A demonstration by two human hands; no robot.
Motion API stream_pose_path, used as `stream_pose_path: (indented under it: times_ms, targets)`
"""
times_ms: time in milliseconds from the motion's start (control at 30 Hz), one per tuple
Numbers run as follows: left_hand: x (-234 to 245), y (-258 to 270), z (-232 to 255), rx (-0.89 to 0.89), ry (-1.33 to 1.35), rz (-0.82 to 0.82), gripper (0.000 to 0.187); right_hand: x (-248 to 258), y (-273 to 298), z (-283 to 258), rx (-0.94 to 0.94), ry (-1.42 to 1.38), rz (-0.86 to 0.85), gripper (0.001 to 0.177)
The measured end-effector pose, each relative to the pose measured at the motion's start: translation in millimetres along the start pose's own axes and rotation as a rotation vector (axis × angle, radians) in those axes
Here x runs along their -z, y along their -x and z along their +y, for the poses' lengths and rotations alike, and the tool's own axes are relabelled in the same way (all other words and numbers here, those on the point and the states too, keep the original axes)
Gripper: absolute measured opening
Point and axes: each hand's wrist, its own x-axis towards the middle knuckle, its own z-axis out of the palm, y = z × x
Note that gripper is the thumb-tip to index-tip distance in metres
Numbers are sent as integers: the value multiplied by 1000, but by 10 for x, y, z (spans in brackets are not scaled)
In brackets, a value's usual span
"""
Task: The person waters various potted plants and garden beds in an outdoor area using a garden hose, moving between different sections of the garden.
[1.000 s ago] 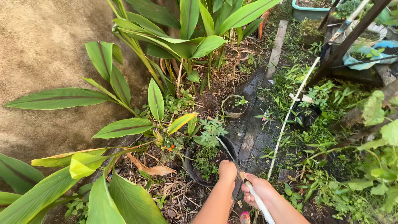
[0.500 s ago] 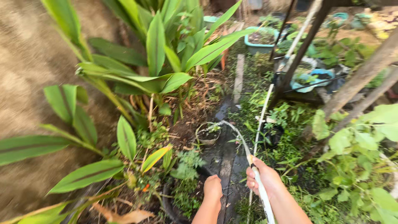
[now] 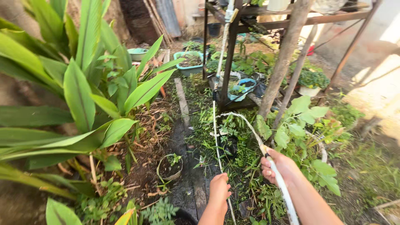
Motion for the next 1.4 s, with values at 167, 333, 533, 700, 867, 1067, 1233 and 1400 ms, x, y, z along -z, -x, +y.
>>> stream_pose_path:
  times_ms: [167, 333, 533, 700, 867, 1067, 1233, 1400]
  targets:
    - [-182, 63, 350, 7, -109, -95, 41, 20, 75, -441, 47, 62, 37, 15]
    - [-277, -38, 651, -56, -133, -139, 41, 30, -65, -664, 87, -65, -8, 14]
    - [-343, -186, 1112, -135, -119, -162, 43, 76, -364, -852, 104, -115, -56, 18]
    - [-395, -365, 1366, -137, -155, -134, 45, 156, -719, -1036, 108, -120, -75, 20]
    - [-723, -731, 1572, -124, -204, -102, 43, 277, -1024, -1338, 106, -135, -74, 18]
    - [-1294, -1061, 1609, -137, -226, -160, 40, 394, -1394, -1474, 83, -157, -36, 20]
    - [-1316, -1267, 1728, -128, -193, -151, 41, 386, -1666, -1408, 46, -174, -35, 17]
    - [-1349, -1494, 1876, -126, -148, -122, 41, 313, -1750, -1398, 45, -167, 32, 18]
